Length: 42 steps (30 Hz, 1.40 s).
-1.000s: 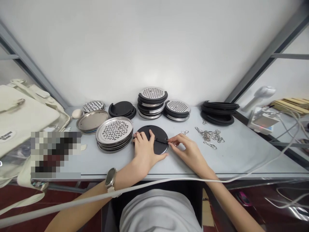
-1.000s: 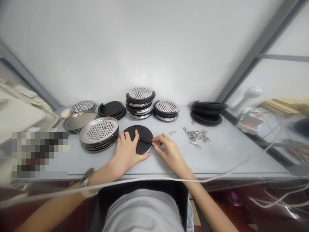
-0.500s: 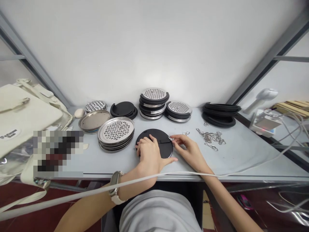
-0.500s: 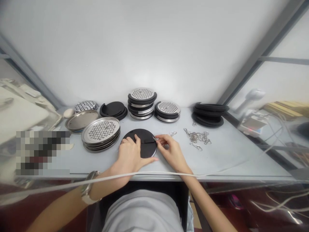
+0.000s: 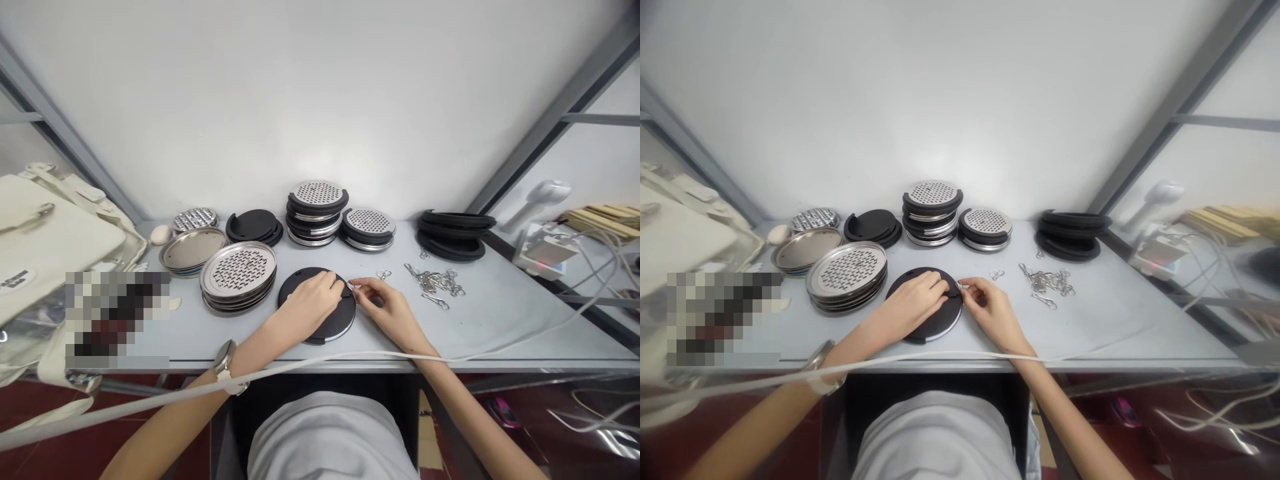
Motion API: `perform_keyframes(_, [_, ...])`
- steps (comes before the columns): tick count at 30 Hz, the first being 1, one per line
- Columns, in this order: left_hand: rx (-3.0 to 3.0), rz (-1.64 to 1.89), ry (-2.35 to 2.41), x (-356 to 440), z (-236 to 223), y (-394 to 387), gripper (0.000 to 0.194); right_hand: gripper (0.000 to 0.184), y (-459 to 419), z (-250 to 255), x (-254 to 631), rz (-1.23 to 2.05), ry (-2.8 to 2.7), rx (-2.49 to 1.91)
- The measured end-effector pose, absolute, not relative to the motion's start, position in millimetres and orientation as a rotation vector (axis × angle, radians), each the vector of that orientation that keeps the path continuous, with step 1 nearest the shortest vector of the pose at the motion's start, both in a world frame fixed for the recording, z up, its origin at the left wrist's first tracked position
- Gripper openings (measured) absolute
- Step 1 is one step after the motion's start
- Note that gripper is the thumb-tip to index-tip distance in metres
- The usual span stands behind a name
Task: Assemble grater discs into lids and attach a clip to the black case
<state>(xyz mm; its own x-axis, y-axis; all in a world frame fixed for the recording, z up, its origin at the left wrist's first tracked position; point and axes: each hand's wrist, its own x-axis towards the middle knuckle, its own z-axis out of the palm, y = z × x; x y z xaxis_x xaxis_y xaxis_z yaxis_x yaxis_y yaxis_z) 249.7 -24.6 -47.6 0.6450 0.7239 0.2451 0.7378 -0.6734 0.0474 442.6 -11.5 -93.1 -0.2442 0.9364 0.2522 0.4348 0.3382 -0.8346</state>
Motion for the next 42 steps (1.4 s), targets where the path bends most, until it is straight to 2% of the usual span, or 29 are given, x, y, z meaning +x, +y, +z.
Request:
perform_keyframes(10, [-2.941,-0.626,-1.427,248.1,-51.4,-23.4,0.005,0.033,-14.2,-90.3,440.6,0.832,-1.953,-1.152])
perform_keyframes(14, [-2.981,-0.726,-1.426,248.0,-55.7,-18.4,0.009,0.03,-15.2,-88.1,441.3,0.811,-1.971,-1.163])
perform_keyframes(23, [-2.923,-0.592,-1.324,251.2,-56.8,-21.4,0.028,0.019,-19.9,-81.7,440.1,0.749,-2.018,-1.169])
perform_keyframes(42, [-2.907,-0.518,-1.22,250.6,-56.5,-20.8,0.031,0.025,-19.6,-85.6,440.3,0.667,-2.11,-1.234])
